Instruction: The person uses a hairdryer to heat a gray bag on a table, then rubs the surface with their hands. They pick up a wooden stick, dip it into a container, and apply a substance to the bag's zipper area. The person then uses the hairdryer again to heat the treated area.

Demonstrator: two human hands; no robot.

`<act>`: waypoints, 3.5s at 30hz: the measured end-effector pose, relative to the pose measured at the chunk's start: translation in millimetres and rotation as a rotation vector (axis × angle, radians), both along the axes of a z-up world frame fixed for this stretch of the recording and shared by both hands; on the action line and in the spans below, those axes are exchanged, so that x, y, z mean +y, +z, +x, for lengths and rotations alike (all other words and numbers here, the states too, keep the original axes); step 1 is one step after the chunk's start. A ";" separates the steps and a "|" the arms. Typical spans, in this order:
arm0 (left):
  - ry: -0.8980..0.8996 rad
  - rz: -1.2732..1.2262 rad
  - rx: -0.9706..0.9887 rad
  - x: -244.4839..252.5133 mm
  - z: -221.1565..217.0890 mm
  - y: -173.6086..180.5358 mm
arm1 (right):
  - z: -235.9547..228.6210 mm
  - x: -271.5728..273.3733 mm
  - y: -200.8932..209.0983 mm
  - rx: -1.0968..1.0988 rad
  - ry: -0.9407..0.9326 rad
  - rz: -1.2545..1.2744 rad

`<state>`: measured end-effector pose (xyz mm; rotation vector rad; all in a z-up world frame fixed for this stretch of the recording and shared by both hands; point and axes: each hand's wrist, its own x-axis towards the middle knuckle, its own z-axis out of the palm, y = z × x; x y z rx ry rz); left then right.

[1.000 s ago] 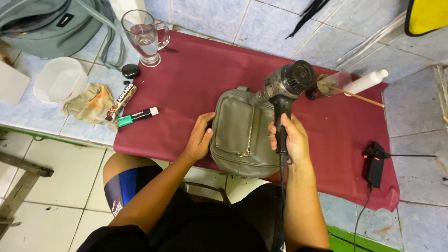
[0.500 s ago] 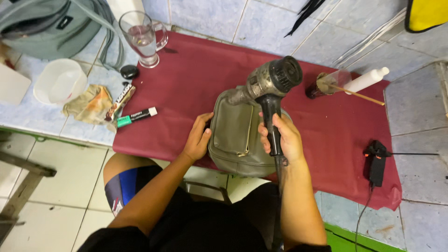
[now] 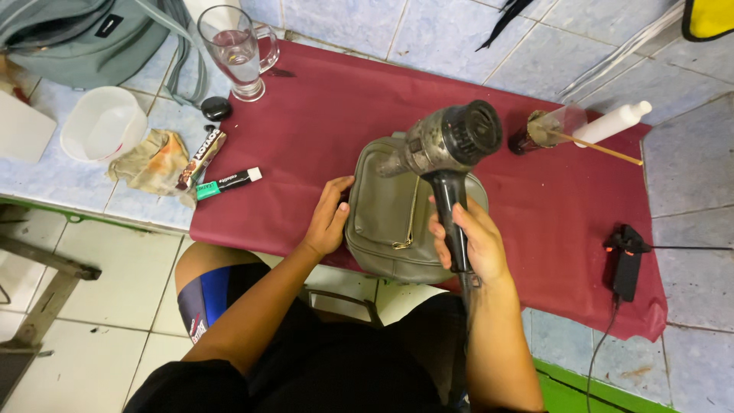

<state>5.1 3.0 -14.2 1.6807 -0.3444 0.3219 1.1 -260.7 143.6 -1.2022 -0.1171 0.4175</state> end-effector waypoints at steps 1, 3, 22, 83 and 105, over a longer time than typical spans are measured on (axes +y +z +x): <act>0.004 0.002 -0.002 -0.1 0.6 0.3 | -1.6 -2.3 -2.8 -0.021 0.009 0.009; 0.008 0.004 -0.001 -0.4 0.3 0.5 | -6.2 -7.7 -4.5 -0.040 0.017 0.019; 0.030 -0.036 0.008 -1.1 -4.4 7.7 | 2.1 -11.0 -18.2 -0.115 0.030 0.001; 0.079 -0.070 -0.095 -3.3 -7.3 6.7 | -120.2 -55.9 13.8 0.104 0.155 0.009; 0.084 -0.037 -0.113 -3.1 2.1 -7.5 | 0.4 -0.3 -9.0 -0.126 0.126 -0.062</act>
